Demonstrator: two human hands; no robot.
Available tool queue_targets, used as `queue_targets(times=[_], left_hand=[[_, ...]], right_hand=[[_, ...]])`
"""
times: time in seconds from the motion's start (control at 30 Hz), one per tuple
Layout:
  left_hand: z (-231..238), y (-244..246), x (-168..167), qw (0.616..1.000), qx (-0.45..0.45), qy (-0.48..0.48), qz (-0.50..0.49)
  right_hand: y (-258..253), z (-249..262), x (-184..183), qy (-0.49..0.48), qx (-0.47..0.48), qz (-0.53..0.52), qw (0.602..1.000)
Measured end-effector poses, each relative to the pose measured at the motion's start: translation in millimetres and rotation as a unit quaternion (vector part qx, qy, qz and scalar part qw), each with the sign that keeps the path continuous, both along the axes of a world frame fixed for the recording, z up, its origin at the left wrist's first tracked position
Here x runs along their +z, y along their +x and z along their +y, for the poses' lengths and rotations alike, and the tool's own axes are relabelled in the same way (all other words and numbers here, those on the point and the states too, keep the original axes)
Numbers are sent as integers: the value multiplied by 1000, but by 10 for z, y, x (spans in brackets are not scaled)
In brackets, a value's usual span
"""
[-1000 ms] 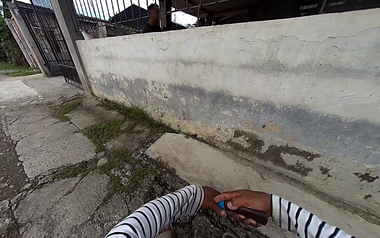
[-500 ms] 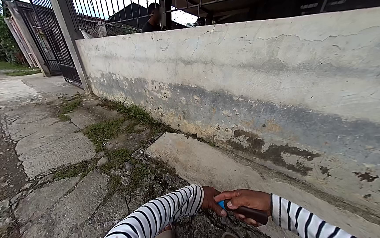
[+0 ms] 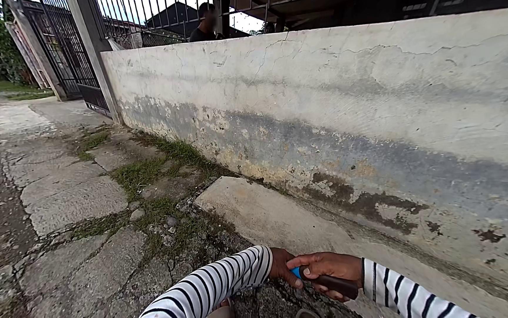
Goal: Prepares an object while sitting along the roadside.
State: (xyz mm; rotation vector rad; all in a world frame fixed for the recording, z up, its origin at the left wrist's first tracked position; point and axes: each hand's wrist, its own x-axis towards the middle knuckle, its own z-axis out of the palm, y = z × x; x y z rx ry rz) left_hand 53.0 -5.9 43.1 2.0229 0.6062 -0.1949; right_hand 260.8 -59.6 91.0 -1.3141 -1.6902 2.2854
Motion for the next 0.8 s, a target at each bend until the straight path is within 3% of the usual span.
queue_targets(times=[0.8], left_hand=[[-5,-18,0,1000,5,-3,2]], right_hand=[[-29,-20,18,1,-9,-2,1000]])
